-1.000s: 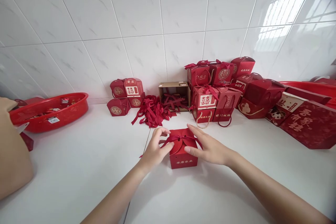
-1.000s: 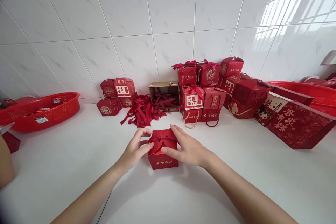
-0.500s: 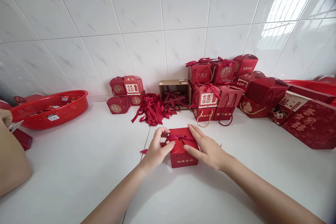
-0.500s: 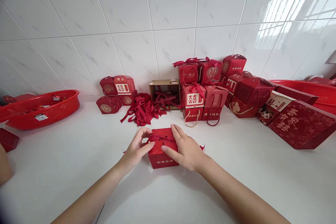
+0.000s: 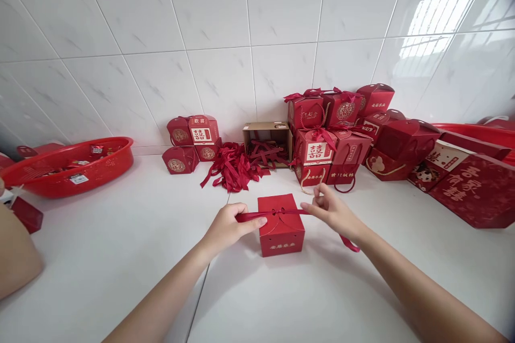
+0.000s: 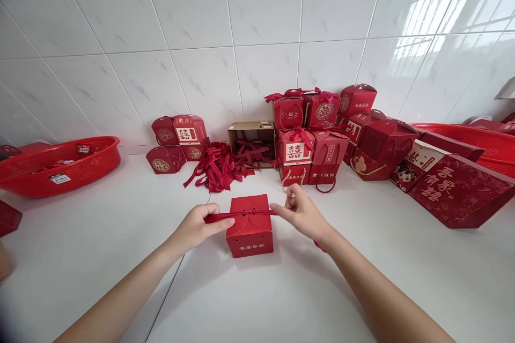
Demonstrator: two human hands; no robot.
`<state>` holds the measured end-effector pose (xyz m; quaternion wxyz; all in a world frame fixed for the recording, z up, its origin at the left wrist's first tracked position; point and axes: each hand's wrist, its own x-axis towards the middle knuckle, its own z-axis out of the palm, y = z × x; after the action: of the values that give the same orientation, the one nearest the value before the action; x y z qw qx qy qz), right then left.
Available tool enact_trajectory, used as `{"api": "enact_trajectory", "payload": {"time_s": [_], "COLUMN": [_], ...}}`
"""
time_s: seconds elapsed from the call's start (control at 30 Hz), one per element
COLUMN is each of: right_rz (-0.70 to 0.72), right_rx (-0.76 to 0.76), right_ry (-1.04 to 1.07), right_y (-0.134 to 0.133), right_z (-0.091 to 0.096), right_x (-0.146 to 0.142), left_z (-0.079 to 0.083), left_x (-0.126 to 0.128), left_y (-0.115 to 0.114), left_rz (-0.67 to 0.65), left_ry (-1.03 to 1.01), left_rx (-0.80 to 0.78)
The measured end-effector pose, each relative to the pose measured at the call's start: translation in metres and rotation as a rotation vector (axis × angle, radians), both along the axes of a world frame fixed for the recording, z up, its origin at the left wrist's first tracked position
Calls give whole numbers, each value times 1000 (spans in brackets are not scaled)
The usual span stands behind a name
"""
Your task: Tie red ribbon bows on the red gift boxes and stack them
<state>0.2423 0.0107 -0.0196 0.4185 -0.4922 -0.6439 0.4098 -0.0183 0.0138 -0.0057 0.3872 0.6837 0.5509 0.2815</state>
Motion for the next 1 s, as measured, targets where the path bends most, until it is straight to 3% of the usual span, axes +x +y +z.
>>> {"api": "enact_trajectory", "payload": {"time_s": [0.07,0.17,0.27,0.37,0.47,0.6,0.7,0.87,1.0], "right_rz": [72,198,3,-252,-241,-36,72,109,157], "right_rx": [58,163,367,557,542,331,193,86,45], "right_ry": [-3,-264,-469,-387,-228,-29,9,6,14], "right_y": [-1,-4,-6,-6,-7,-11,-12,-12,-15], "right_z": [8,13,7,1,5,19,21,15,15], "right_x": [11,20,13,-4,-18,-29,-36,-44,-47], "left_z": [-2,2,17,37,50,46,31,6,1], "left_x": [-3,-8,-14,-15,-7,16,32,41,38], "left_y": [1,6,14,20,16,-5,-23,-40,-41], "left_rz": [20,38,-56,-328,-483,-240,-107,-92,-117], "left_ry": [14,18,67,78,-71,-240,-150,190,349], "left_rx": [15,-55,-174,-359,-377,-191,56,488,567]}}
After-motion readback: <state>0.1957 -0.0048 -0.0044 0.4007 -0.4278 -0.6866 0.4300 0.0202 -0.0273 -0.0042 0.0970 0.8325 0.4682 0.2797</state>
